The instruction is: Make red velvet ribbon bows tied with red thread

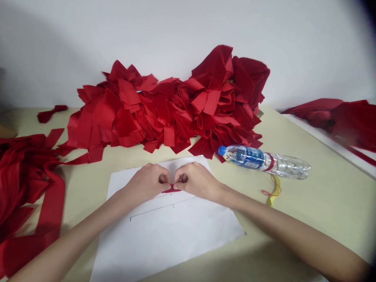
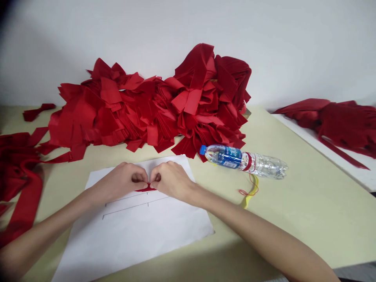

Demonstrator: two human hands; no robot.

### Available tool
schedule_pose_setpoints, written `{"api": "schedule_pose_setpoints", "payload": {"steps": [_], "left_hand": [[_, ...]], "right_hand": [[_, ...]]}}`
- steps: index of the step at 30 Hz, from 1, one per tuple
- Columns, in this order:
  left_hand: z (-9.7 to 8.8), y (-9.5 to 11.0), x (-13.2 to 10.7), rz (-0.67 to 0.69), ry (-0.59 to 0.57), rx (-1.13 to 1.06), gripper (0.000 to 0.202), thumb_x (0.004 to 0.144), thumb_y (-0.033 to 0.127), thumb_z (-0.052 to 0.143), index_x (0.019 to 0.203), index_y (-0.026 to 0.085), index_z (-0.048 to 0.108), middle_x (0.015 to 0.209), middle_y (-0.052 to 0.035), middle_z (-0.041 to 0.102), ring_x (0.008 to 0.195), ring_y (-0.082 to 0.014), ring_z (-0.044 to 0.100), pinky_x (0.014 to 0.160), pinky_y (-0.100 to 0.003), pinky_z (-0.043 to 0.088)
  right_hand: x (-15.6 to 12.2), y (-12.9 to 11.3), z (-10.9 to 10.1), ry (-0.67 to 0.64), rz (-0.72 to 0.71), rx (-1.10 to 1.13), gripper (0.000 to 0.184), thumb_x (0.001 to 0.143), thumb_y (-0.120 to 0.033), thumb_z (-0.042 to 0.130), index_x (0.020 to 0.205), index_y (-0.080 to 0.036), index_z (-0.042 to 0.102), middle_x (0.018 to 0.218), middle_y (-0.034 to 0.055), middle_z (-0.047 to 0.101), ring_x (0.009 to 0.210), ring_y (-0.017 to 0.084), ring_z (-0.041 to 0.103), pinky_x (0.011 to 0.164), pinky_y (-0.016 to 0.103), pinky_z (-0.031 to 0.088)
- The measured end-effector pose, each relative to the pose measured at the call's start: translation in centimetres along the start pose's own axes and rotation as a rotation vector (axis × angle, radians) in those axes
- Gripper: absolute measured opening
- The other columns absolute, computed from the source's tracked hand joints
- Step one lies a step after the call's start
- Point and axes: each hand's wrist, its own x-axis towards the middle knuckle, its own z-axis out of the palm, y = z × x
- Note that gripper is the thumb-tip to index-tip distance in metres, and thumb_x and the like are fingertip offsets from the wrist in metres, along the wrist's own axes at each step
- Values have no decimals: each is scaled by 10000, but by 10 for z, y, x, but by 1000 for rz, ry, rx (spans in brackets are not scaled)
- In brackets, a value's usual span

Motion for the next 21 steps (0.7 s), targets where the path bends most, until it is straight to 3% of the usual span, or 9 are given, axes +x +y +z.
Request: {"api": "schedule_pose_setpoints", "payload": {"steps": [7, 12, 15, 21], "left_hand": [[-4, -5, 5, 18, -83, -75, 160, 718, 263, 523, 600, 186, 598, 519, 38, 540, 483, -104, 450, 456, -236, 303], [8, -6, -7, 81, 100, 45, 148, 783, 207, 485, 688, 202, 598, 642, 19, 612, 608, -143, 535, 551, -264, 377], [17, -11, -16, 155, 183, 127, 177, 849, 179, 432, 773, 199, 591, 769, -5, 632, 691, -156, 559, 634, -292, 420], [23, -22, -21, 334, 199, 241, 218, 910, 182, 388, 829, 184, 590, 823, -21, 609, 715, -155, 552, 664, -303, 447]], "right_hand": [[6, 3, -3, -50, -25, 39, 106, 674, -133, 625, 689, -207, 700, 639, -28, 652, 597, 92, 554, 576, 206, 373], [2, 5, -1, -27, -76, 3, 106, 707, -117, 595, 703, -193, 669, 627, -33, 622, 576, 82, 521, 566, 203, 359], [-5, 8, 6, 46, -185, -83, 82, 763, -128, 556, 738, -168, 623, 689, -22, 621, 600, 81, 509, 588, 208, 368], [-14, 17, 18, 158, -470, -391, 157, 873, -162, 435, 824, -135, 582, 794, 33, 603, 681, 121, 508, 674, 255, 399]]}}
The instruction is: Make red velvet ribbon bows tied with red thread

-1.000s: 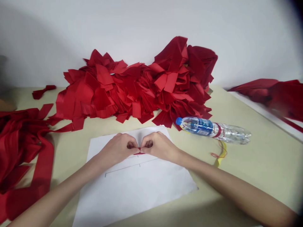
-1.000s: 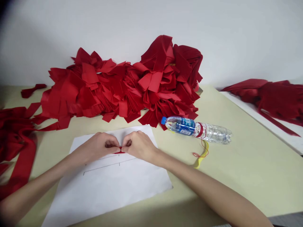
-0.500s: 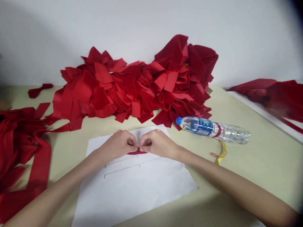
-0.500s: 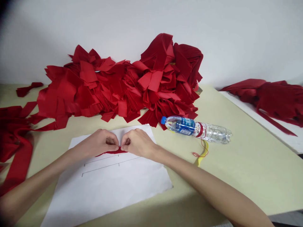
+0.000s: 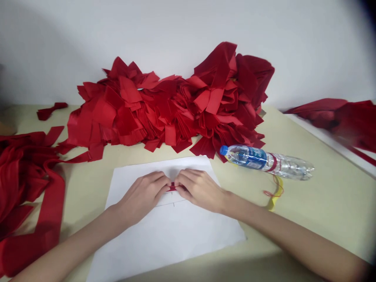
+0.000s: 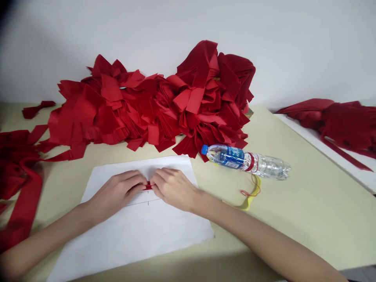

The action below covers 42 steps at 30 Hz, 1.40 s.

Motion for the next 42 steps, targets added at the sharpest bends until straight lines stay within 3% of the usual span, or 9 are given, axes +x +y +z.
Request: {"api": "schedule_pose_setpoints", "payload": {"steps": [7, 12, 20, 26, 30, 35, 39, 42], "left_hand": [[2, -7, -8, 280, 52, 196, 275, 885, 70, 360, 792, 164, 602, 765, -37, 586, 701, -166, 529, 609, -305, 460], [-2, -2, -9, 347, 15, 305, 272, 853, 21, 370, 815, 146, 608, 762, -45, 593, 693, -177, 531, 606, -323, 472], [3, 1, -5, 240, 66, 274, 267, 906, 160, 391, 746, 162, 605, 731, -25, 607, 685, -162, 544, 639, -323, 461], [-2, 2, -1, 206, -8, 253, 275, 916, 177, 385, 779, 149, 622, 781, -41, 640, 761, -173, 582, 686, -321, 480], [1, -2, -2, 228, 15, 313, 263, 912, 165, 372, 784, 152, 601, 775, -44, 632, 739, -175, 574, 674, -327, 475], [10, -8, -2, 260, 58, 352, 261, 901, 159, 357, 750, 158, 570, 729, -40, 604, 685, -174, 544, 633, -324, 449], [-1, -3, 2, 97, 1, 186, 232, 877, 183, 385, 741, 164, 571, 732, -33, 594, 672, -166, 531, 621, -306, 423], [-18, 2, 6, -96, -139, -64, 215, 843, 218, 415, 718, 190, 588, 668, 7, 575, 574, -131, 494, 539, -261, 380]], "right_hand": [[-5, 6, 0, -2, -245, -177, 220, 898, -79, 366, 887, -128, 580, 825, 38, 594, 719, 134, 478, 646, 271, 376], [-8, 8, -2, -17, -293, -169, 219, 881, -58, 400, 949, -137, 593, 857, 24, 614, 750, 139, 487, 644, 273, 378], [-2, -2, -9, -62, -148, -197, 215, 901, -173, 432, 758, -142, 590, 759, 30, 591, 688, 133, 509, 623, 271, 390], [1, -4, 2, -54, -221, -381, 209, 900, -154, 405, 768, -123, 565, 719, 59, 561, 684, 174, 509, 579, 307, 368], [1, -1, 2, -28, -174, -297, 247, 916, -173, 389, 774, -115, 583, 727, 61, 579, 688, 159, 523, 625, 299, 402], [0, 1, -7, -59, -95, -95, 237, 923, -263, 418, 909, -137, 619, 832, 58, 622, 768, 140, 558, 713, 267, 436], [3, 1, -13, -92, -66, -82, 224, 907, -209, 424, 907, -127, 632, 822, 64, 630, 748, 146, 555, 700, 273, 417], [11, 4, -21, -160, 5, 123, 146, 850, -201, 508, 882, -166, 646, 796, 16, 634, 679, 110, 541, 638, 237, 389]]}}
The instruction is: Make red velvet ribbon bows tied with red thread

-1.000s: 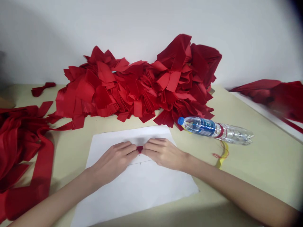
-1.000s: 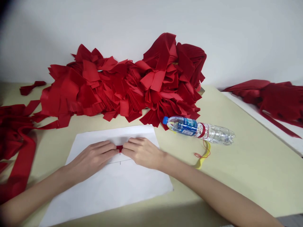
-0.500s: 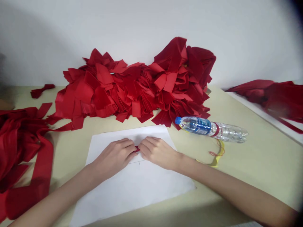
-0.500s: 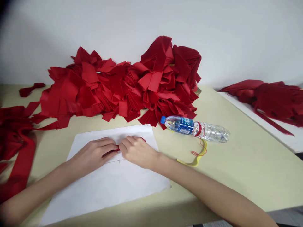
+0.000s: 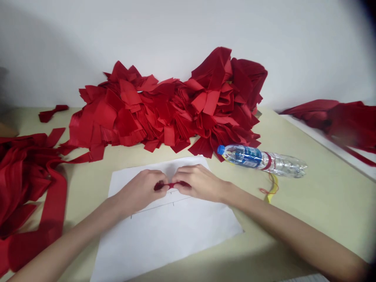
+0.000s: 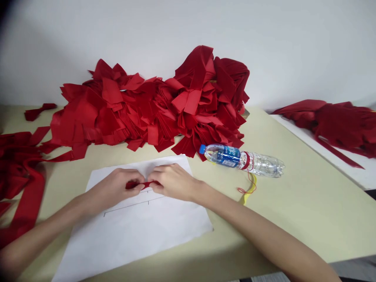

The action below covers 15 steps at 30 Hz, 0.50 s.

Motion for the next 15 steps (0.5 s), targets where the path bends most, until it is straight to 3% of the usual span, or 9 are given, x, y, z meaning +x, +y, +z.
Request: {"api": "schedule_pose_setpoints", "payload": {"steps": [3, 5, 10, 15], "left_hand": [[-8, 3, 1, -70, -136, -134, 233, 817, 231, 415, 659, 201, 583, 563, 33, 515, 491, -111, 443, 474, -246, 323], [-7, 4, 2, -62, -121, -74, 237, 809, 221, 416, 623, 197, 562, 555, 31, 501, 495, -114, 436, 480, -252, 317], [8, 3, 0, 99, 30, 237, 219, 856, 193, 409, 694, 175, 555, 699, -15, 582, 646, -157, 519, 597, -297, 398], [23, -7, -10, 391, 180, 540, 206, 865, 109, 404, 736, 145, 560, 717, -44, 587, 672, -185, 526, 640, -346, 439]], "right_hand": [[6, 5, -7, -109, 41, 238, 104, 805, -183, 553, 835, -185, 652, 744, -29, 635, 628, 76, 526, 612, 203, 374], [8, 6, -7, -146, 67, 271, 87, 784, -162, 564, 801, -179, 647, 720, -35, 632, 620, 72, 520, 609, 196, 370], [4, -1, 2, -60, 60, 65, 34, 766, -130, 562, 762, -157, 584, 768, -9, 611, 622, 86, 499, 585, 212, 357], [-6, -1, 16, 100, -150, -270, 143, 872, -188, 460, 777, -137, 554, 774, 24, 575, 663, 125, 492, 628, 262, 377]]}}
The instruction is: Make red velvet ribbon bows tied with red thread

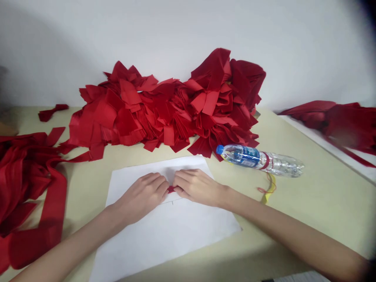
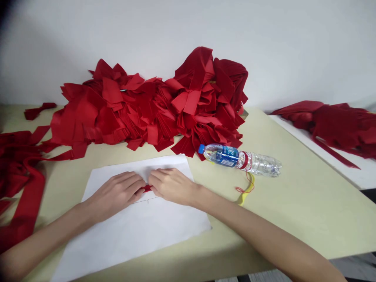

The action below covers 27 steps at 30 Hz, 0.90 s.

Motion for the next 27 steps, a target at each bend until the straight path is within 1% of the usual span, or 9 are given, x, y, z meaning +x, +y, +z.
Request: {"api": "schedule_pose_setpoints", "payload": {"steps": [2, 5, 8, 11, 14, 18, 22, 25, 27], "left_hand": [[4, 0, -5, 81, 68, 92, 198, 849, 66, 419, 735, 139, 564, 711, -44, 581, 650, -185, 514, 613, -345, 437], [5, 1, -9, 165, 145, 162, 193, 837, 27, 436, 751, 124, 580, 719, -51, 593, 639, -179, 512, 584, -331, 437], [2, 3, -10, 216, 219, 159, 179, 829, 4, 457, 791, 101, 602, 773, -75, 629, 672, -182, 530, 607, -330, 457], [0, 4, -11, 238, 246, 112, 162, 826, 4, 475, 810, 86, 613, 810, -86, 645, 698, -190, 537, 615, -331, 463], [-1, 5, -13, 228, 211, 67, 161, 828, 8, 474, 810, 85, 614, 825, -86, 642, 719, -195, 536, 622, -332, 459], [-2, 8, -11, 118, 86, 5, 186, 848, 38, 451, 780, 120, 604, 768, -51, 609, 694, -180, 520, 625, -332, 442], [-5, 10, -6, 27, 59, -67, 221, 884, 112, 433, 729, 144, 588, 712, -25, 582, 652, -165, 502, 606, -320, 425], [-7, 8, -3, 2, 25, -104, 262, 893, 104, 409, 698, 144, 579, 688, -16, 573, 644, -157, 503, 607, -310, 422], [-9, 8, -2, -15, 4, -114, 276, 905, 129, 398, 700, 142, 582, 684, -17, 574, 645, -157, 508, 614, -312, 424]], "right_hand": [[-4, 1, 4, 60, -96, -92, 195, 899, -158, 410, 768, -136, 552, 770, 27, 565, 674, 130, 478, 629, 270, 368], [-9, 3, 7, 89, -186, -134, 206, 910, -130, 401, 788, -139, 567, 772, 20, 559, 684, 126, 456, 633, 270, 351], [-12, 4, 6, 99, -213, -122, 204, 916, -129, 404, 834, -136, 591, 774, 15, 564, 694, 125, 444, 654, 269, 347], [-14, 4, 4, 90, -218, -106, 230, 923, -123, 383, 863, -137, 604, 781, 18, 576, 704, 125, 445, 675, 270, 348], [-15, 4, 2, 76, -205, -75, 229, 923, -129, 383, 886, -142, 609, 799, 24, 588, 740, 129, 457, 704, 276, 351], [-13, 3, -1, 69, -149, -36, 224, 921, -166, 403, 835, -153, 609, 796, 28, 591, 803, 144, 469, 729, 281, 350], [-8, 0, -1, 66, -143, -74, 234, 906, -172, 424, 747, -143, 593, 737, 31, 571, 805, 156, 471, 716, 281, 353], [-6, -1, 5, 106, -139, -122, 246, 894, -184, 431, 711, -129, 585, 709, 36, 563, 769, 162, 471, 687, 285, 361], [-5, -2, 9, 129, -122, -140, 244, 890, -190, 430, 719, -123, 591, 701, 40, 566, 746, 165, 474, 675, 290, 369]]}}
